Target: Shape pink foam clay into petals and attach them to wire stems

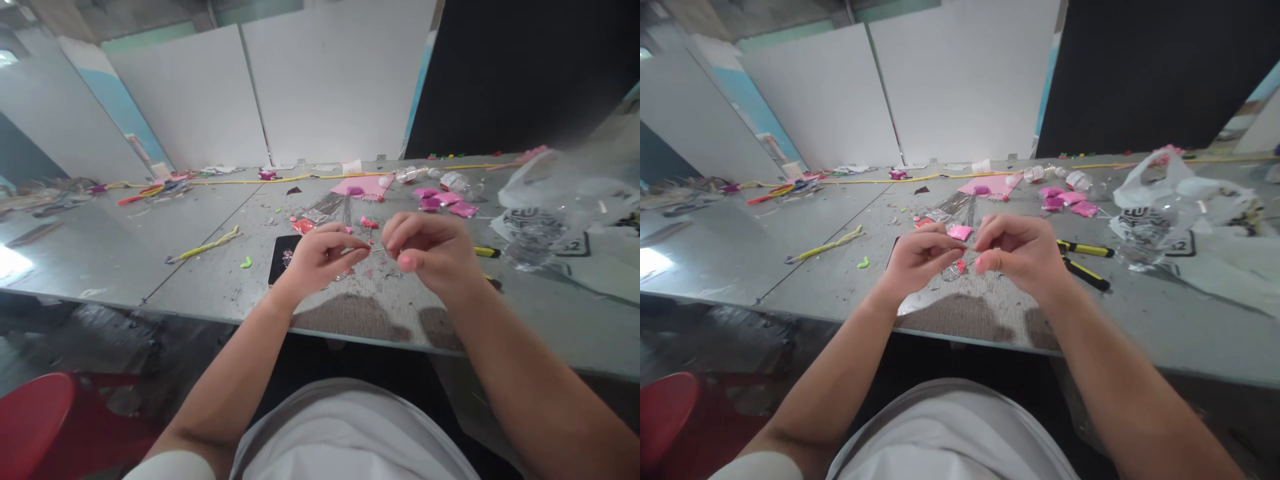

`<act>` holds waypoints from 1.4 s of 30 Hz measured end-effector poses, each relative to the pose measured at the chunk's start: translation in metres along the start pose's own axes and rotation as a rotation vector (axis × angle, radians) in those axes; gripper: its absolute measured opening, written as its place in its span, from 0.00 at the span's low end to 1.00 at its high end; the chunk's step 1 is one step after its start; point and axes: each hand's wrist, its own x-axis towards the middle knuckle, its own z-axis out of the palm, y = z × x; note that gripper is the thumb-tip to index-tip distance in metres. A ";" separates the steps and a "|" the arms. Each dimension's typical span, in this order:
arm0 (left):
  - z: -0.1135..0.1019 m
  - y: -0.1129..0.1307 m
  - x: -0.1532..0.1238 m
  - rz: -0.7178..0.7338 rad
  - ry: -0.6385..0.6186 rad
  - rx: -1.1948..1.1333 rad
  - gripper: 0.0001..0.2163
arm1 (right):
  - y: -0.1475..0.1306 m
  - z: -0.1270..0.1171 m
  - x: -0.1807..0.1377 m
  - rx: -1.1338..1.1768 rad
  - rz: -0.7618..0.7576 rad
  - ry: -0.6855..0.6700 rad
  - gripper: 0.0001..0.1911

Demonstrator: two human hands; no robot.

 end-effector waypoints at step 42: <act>0.023 0.088 -0.056 0.050 0.048 -0.448 0.06 | -0.048 0.049 -0.055 0.194 0.167 -0.303 0.05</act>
